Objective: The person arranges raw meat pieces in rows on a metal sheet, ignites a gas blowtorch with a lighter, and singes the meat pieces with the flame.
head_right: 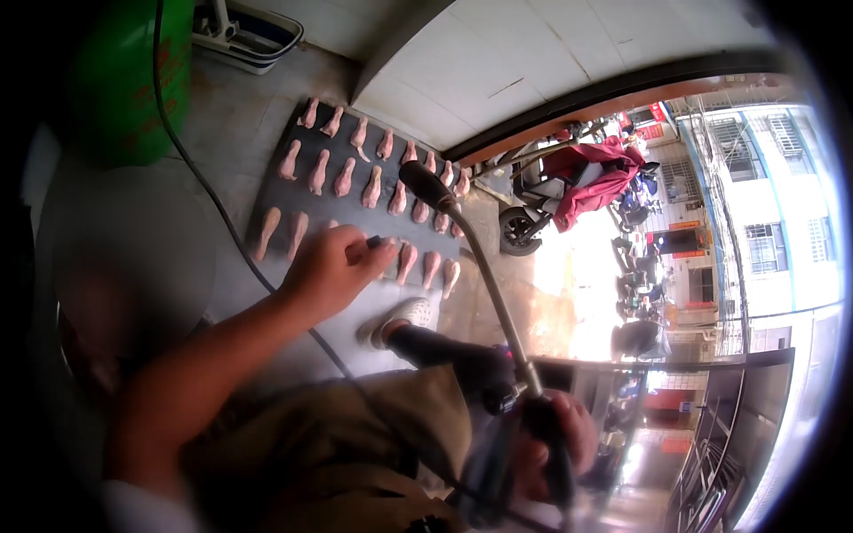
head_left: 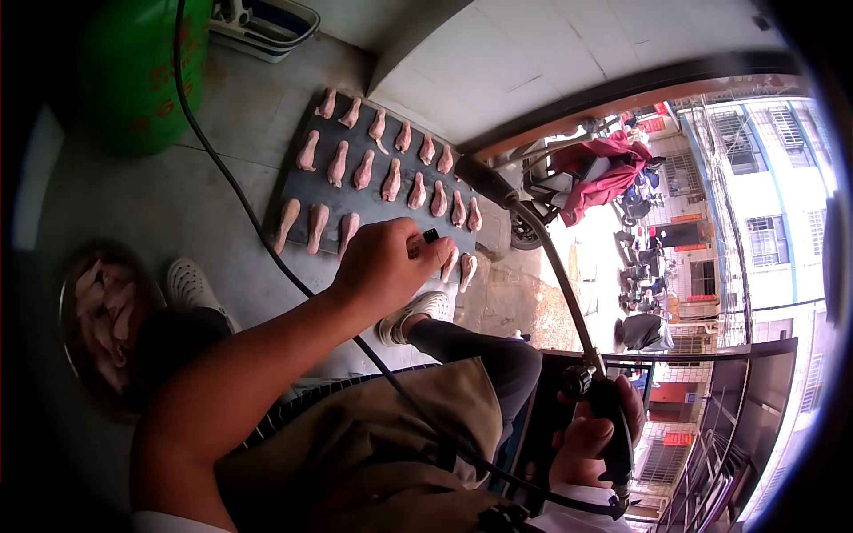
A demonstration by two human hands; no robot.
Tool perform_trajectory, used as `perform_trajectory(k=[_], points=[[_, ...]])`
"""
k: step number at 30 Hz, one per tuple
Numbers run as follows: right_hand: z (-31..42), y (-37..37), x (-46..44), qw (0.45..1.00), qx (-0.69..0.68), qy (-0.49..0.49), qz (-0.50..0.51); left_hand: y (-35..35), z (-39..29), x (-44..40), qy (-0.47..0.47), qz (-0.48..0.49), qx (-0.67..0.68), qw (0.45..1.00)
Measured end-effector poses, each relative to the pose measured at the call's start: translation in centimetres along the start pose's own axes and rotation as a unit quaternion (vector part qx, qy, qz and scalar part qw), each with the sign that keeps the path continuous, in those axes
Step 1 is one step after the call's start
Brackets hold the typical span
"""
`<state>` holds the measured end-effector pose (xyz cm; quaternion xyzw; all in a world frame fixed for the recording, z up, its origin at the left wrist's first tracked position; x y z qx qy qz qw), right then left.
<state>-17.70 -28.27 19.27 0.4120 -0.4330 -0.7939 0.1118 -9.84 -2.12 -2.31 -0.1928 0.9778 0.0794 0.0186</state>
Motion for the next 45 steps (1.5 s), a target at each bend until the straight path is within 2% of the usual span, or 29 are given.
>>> perform_trajectory(k=[3,4,8,10,13,18,24,34,36,37,39,41,42,45], points=[[-0.3,1.5,2.5,0.997,0.049,-0.013,-0.06,1.0,0.3,-0.9,-0.062,-0.093,-0.042,0.993],[-0.7,1.9,3.1,0.996,0.038,-0.035,-0.066,1.1,0.8,-1.1,-0.057,-0.11,-0.047,0.991],[-2.3,3.2,5.2,0.988,-0.004,-0.126,-0.094,1.4,0.0,-1.5,-0.011,-0.059,-0.055,0.997],[-2.3,3.2,5.2,0.989,0.004,-0.112,-0.1,1.2,0.8,-1.5,0.03,-0.032,-0.075,0.996],[-1.5,2.6,4.6,0.995,0.015,-0.043,-0.087,1.0,1.2,-1.7,0.025,-0.029,-0.026,0.999],[0.8,0.7,1.8,0.994,-0.078,-0.068,-0.026,1.2,1.9,-2.0,0.023,-0.046,-0.053,0.997],[2.6,0.8,1.0,0.997,0.08,-0.001,0.011,1.4,1.9,-1.8,0.014,-0.059,-0.094,0.994],[2.6,0.4,1.1,0.998,0.055,-0.004,0.017,1.6,2.5,-1.6,0.038,-0.054,-0.091,0.994],[2.8,0.2,0.9,0.998,0.053,-0.002,0.03,1.4,2.3,-1.2,0.073,-0.029,-0.09,0.993],[2.4,0.2,1.0,0.999,0.038,-0.031,0.01,1.1,2.3,-0.7,0.092,-0.017,-0.089,0.992],[1.5,-0.2,1.5,0.995,0.006,-0.093,-0.024,-1.1,1.5,1.0,0.047,0.06,-0.082,0.994],[-0.9,-0.4,0.8,0.997,-0.025,-0.036,-0.056,-5.3,1.5,4.4,0.032,0.23,-0.093,0.968],[-1.6,-2.0,-1.1,0.997,-0.067,-0.027,-0.035,-7.2,1.5,6.5,0.024,0.314,-0.103,0.944],[-3.8,-7.5,-6.4,0.981,-0.177,-0.054,0.055,-11.4,2.1,12.6,0.007,0.475,-0.105,0.874]])
Point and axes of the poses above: each hand's wrist, its own x-axis away from the middle knuckle, its own y-axis out of the back of the hand, z = x × y, the point moved 9 cm from there along -x, towards the middle knuckle, and after that the axes turned 4 degrees about -x, right-handed, at the moved point
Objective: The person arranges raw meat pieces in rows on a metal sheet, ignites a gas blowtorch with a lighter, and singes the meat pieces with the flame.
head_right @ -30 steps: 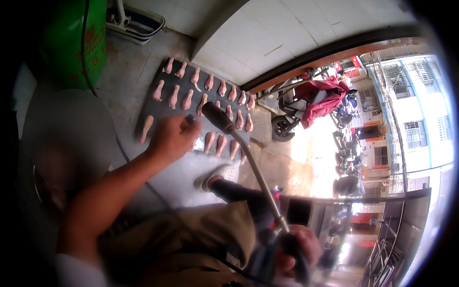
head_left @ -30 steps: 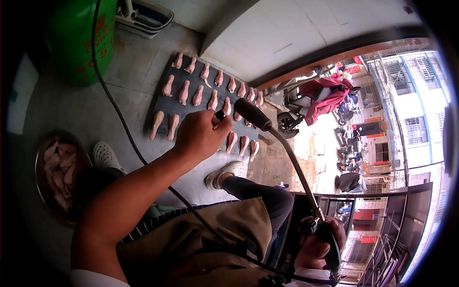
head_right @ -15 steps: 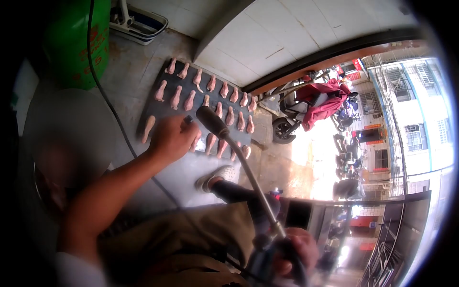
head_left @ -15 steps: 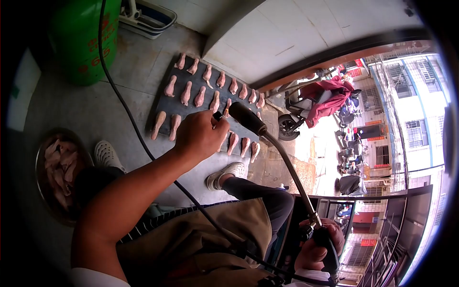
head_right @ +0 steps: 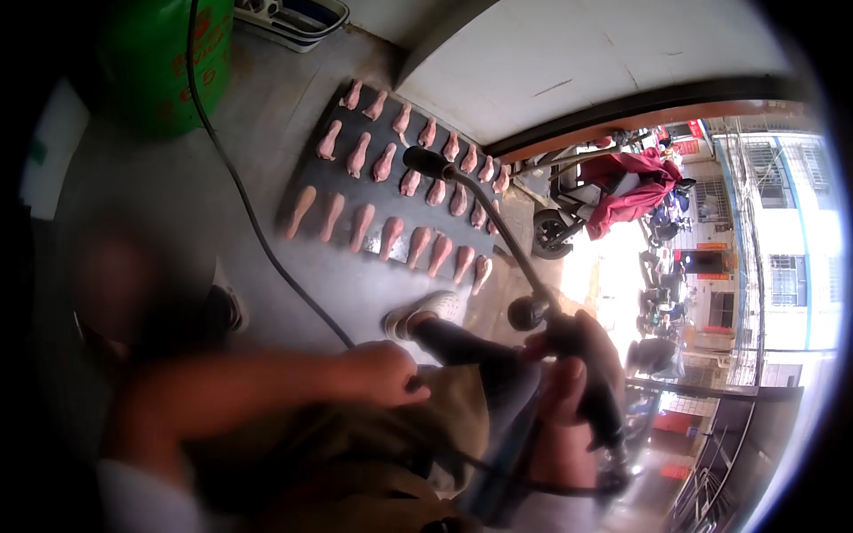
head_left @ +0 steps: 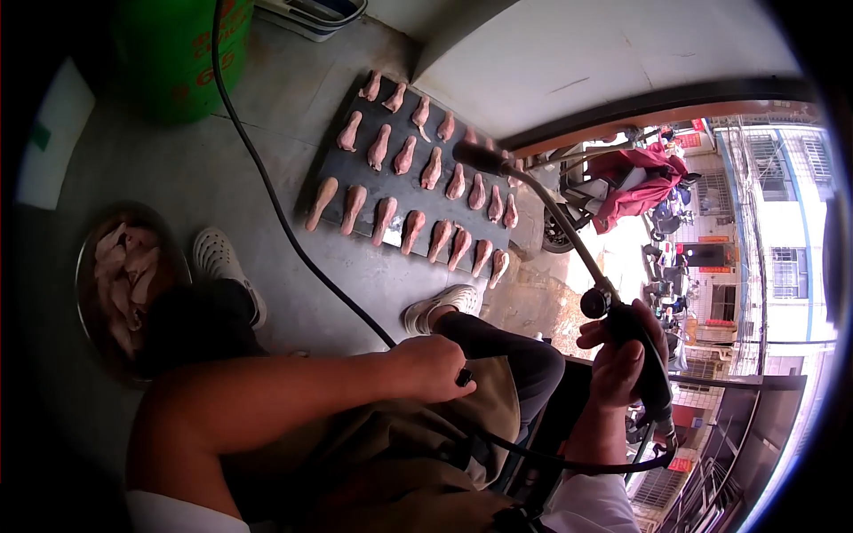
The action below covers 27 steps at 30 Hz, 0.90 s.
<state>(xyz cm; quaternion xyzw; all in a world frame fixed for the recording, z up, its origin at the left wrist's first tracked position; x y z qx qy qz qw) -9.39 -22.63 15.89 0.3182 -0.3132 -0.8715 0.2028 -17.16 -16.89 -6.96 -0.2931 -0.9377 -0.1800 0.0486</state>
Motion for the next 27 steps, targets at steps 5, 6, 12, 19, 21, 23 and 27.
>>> perform_trajectory(k=[5,6,12,19,21,23,27], points=[[-7.5,-6.0,-5.4,0.982,-0.173,-0.06,0.05,-3.7,1.0,0.7,0.019,0.132,0.03,0.991],[-8.7,-7.5,-6.8,0.982,-0.164,-0.075,0.057,-3.6,1.2,0.6,0.023,0.118,0.046,0.992],[-15.4,-17.8,-13.2,0.962,-0.183,-0.132,0.156,0.4,1.2,-0.4,0.063,-0.025,0.139,0.988],[-19.0,-25.8,-16.5,0.944,-0.089,-0.188,0.256,4.5,2.3,-1.3,0.081,-0.207,0.215,0.951],[-19.1,-27.1,-17.2,0.942,-0.093,-0.172,0.272,5.6,2.4,-1.4,0.085,-0.209,0.234,0.946],[-19.4,-27.9,-17.6,0.933,-0.074,-0.198,0.293,6.2,2.3,-1.6,0.09,-0.189,0.236,0.949],[-18.9,-29.6,-18.0,0.92,-0.084,-0.173,0.343,6.8,2.7,-1.6,0.095,-0.213,0.243,0.941]])
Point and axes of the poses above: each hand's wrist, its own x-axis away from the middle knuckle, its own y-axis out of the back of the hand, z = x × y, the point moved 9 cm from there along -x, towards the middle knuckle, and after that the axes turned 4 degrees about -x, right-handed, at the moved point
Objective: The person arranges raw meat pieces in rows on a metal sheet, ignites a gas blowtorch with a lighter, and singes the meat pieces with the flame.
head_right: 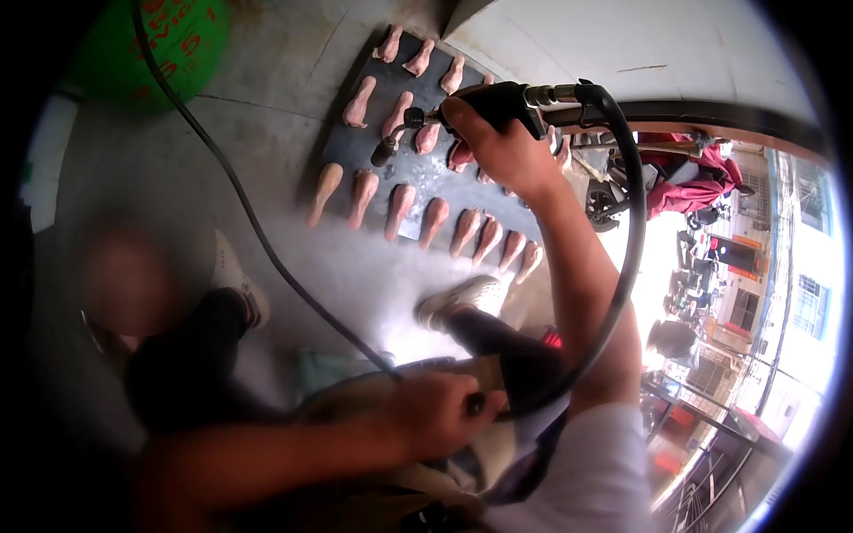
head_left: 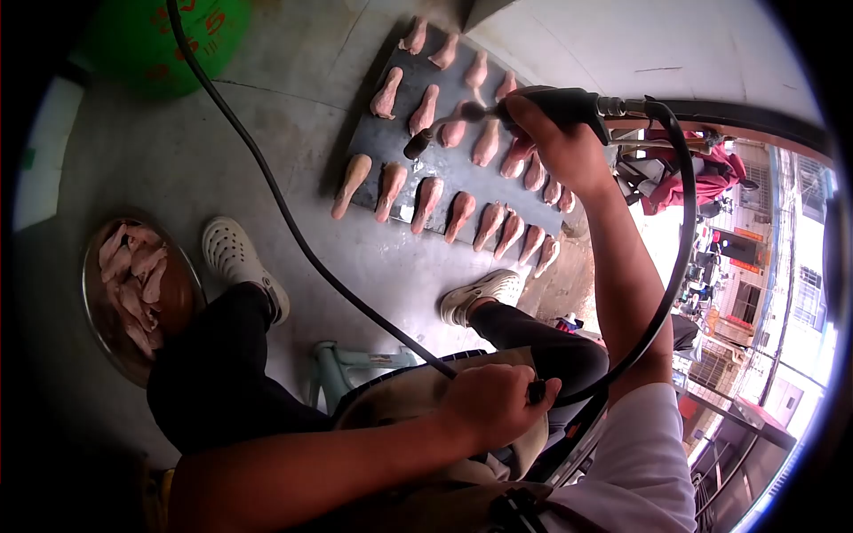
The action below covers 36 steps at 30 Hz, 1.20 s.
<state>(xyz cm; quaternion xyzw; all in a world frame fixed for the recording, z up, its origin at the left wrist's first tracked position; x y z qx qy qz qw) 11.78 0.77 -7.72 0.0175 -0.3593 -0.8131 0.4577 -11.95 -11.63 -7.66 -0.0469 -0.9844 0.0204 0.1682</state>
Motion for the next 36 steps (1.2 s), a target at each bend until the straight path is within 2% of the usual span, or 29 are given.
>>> perform_trajectory(k=[12,18,23,36], points=[[0.0,0.1,-1.0,0.995,0.093,0.001,-0.024,1.0,-0.1,0.1,0.0,-0.039,0.014,0.999],[-0.1,0.4,-0.2,0.999,0.041,-0.031,-0.016,0.9,-0.2,0.5,-0.013,-0.058,0.031,0.998],[1.5,0.3,0.4,1.0,0.01,-0.004,0.002,1.0,-0.6,0.7,-0.011,-0.018,0.006,1.0],[2.2,-0.5,0.6,1.0,0.007,0.027,0.002,0.9,-0.8,0.9,-0.021,-0.019,-0.007,1.0]])
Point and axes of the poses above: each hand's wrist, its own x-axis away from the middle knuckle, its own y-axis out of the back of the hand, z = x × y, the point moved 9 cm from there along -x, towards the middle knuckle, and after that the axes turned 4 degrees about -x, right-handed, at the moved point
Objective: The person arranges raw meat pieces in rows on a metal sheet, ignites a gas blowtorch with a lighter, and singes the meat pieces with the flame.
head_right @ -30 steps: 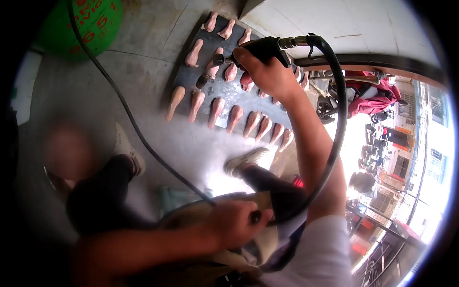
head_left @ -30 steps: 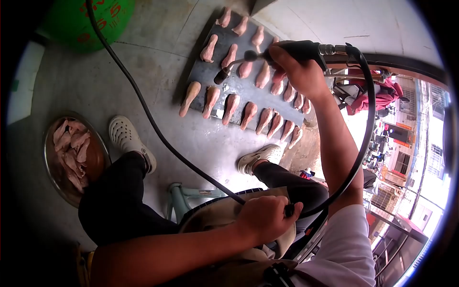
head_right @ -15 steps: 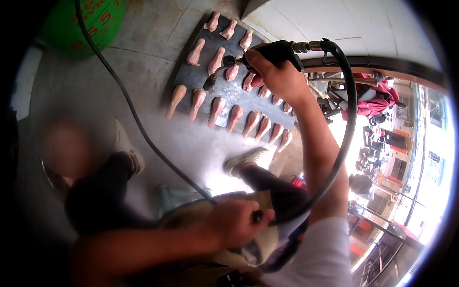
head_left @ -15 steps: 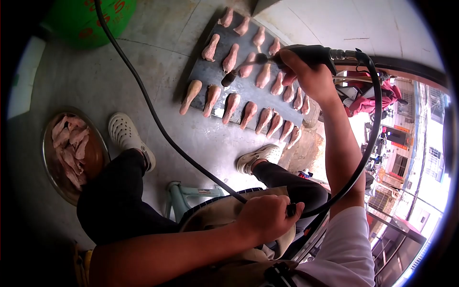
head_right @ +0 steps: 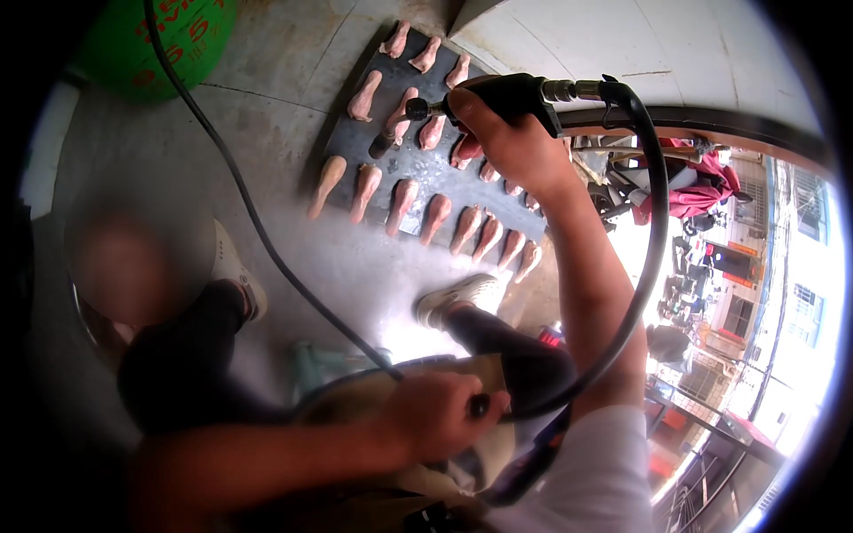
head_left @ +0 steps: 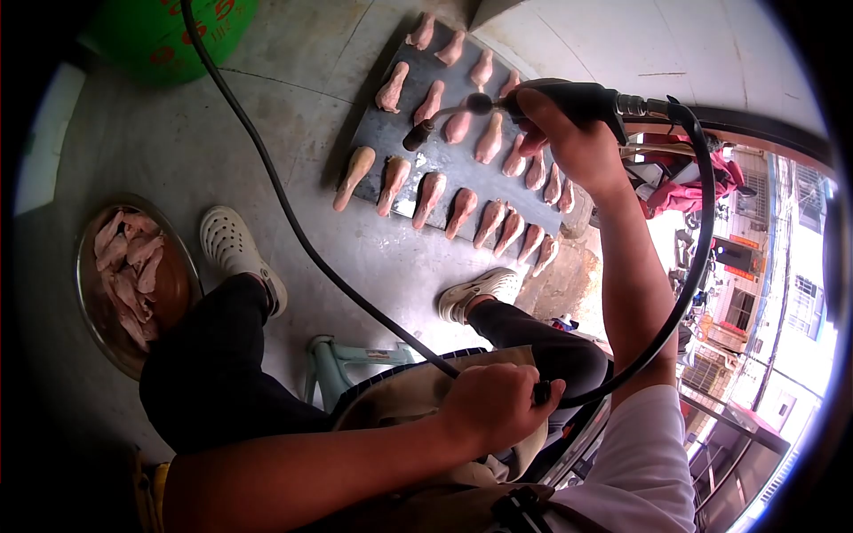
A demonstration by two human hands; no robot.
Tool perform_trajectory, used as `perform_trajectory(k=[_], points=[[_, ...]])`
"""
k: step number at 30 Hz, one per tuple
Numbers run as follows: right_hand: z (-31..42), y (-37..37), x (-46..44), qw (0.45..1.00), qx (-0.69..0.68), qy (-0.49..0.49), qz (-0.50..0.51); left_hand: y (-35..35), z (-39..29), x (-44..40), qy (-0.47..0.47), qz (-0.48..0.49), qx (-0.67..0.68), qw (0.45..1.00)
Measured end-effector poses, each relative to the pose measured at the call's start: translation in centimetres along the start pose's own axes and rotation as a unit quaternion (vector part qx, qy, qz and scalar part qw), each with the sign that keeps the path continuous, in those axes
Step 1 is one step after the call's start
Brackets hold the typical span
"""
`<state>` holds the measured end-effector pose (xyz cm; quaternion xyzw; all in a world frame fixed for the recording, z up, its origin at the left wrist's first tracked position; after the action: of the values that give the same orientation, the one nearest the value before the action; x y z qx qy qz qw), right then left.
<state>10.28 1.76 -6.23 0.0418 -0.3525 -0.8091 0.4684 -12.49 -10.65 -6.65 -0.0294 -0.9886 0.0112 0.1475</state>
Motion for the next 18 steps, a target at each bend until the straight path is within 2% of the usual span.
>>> perform_trajectory(k=[7,10,13,14,18], points=[[1.1,-1.7,0.9,0.999,-0.014,-0.018,0.027,0.0,-0.2,0.2,-0.013,-0.005,-0.003,1.0],[0.3,-1.1,1.3,1.0,-0.014,-0.019,0.005,-0.2,-0.4,0.3,-0.033,-0.017,-0.012,0.999],[-0.4,-0.4,2.8,0.996,-0.086,-0.006,-0.03,-0.7,-0.6,0.5,-0.055,-0.018,-0.04,0.998],[-0.6,-0.1,3.6,0.997,-0.058,-0.022,-0.039,-0.9,-0.6,0.6,-0.063,-0.017,-0.051,0.997],[-2.2,0.8,7.1,0.992,-0.086,-0.012,-0.094,-2.5,-0.6,0.9,-0.076,0.05,-0.082,0.993]])
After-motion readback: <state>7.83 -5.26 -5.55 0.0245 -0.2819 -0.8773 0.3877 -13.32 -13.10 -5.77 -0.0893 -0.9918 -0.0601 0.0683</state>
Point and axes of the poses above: each hand's wrist, its own x-axis away from the middle knuckle, its own y-axis out of the back of the hand, z = x × y, the point moved 9 cm from there along -x, towards the middle knuckle, and after that the axes turned 4 degrees about -x, right-handed, at the moved point
